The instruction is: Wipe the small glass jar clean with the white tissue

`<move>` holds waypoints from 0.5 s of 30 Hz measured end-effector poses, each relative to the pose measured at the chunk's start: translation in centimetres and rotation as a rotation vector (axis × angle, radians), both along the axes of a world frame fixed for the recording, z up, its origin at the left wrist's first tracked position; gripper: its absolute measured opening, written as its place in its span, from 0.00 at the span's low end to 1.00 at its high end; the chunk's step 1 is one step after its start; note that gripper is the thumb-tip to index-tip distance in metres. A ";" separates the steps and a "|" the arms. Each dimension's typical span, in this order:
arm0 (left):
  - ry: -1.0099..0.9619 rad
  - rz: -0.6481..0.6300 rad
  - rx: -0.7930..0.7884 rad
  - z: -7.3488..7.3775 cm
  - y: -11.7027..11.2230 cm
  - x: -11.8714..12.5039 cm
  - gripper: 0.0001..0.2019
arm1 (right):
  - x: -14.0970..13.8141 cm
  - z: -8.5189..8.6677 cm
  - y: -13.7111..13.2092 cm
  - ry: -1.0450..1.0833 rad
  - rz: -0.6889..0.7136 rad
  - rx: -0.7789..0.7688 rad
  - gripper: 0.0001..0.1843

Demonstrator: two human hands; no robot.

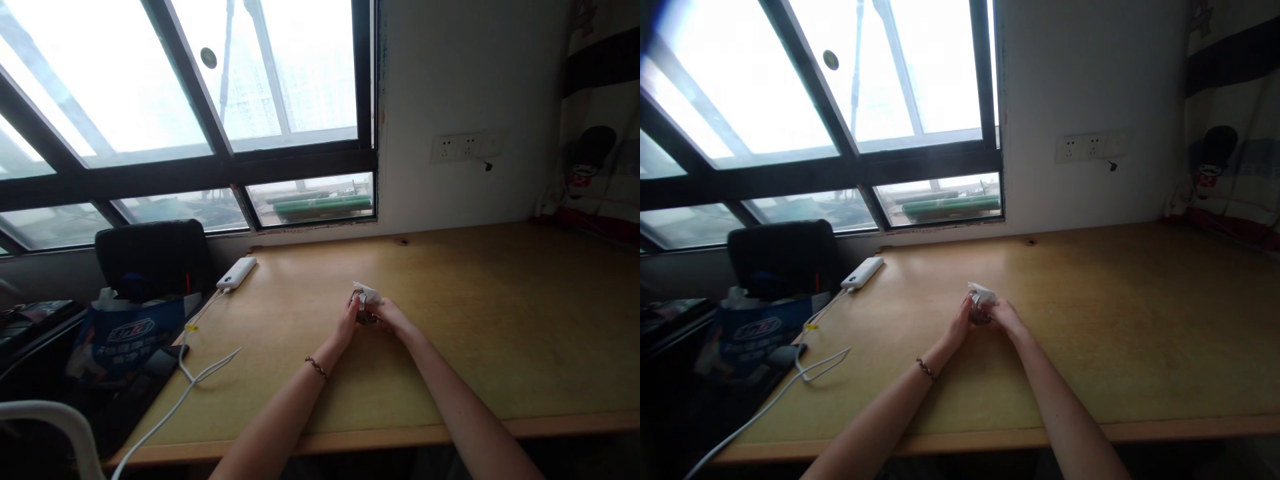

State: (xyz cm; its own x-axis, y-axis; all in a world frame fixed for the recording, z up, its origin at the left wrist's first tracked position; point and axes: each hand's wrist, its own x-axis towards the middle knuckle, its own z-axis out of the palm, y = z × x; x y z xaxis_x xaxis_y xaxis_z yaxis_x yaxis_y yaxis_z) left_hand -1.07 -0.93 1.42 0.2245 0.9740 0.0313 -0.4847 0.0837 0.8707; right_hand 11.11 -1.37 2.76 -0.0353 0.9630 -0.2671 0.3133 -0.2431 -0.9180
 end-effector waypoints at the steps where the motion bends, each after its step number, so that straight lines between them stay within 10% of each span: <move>1: 0.017 0.030 0.057 0.0 0.0 0.0 0.16 | 0.1 0.1 -0.1 0.085 0.043 -0.065 0.18; 6: -0.082 0.049 0.011 0.4 0.1 -0.2 0.19 | -0.2 0.6 -0.8 0.206 0.070 -0.115 0.18; 15: -0.203 -0.168 -0.163 1.0 0.4 -0.9 0.21 | -1.2 0.7 -0.7 -0.294 -0.295 0.427 0.23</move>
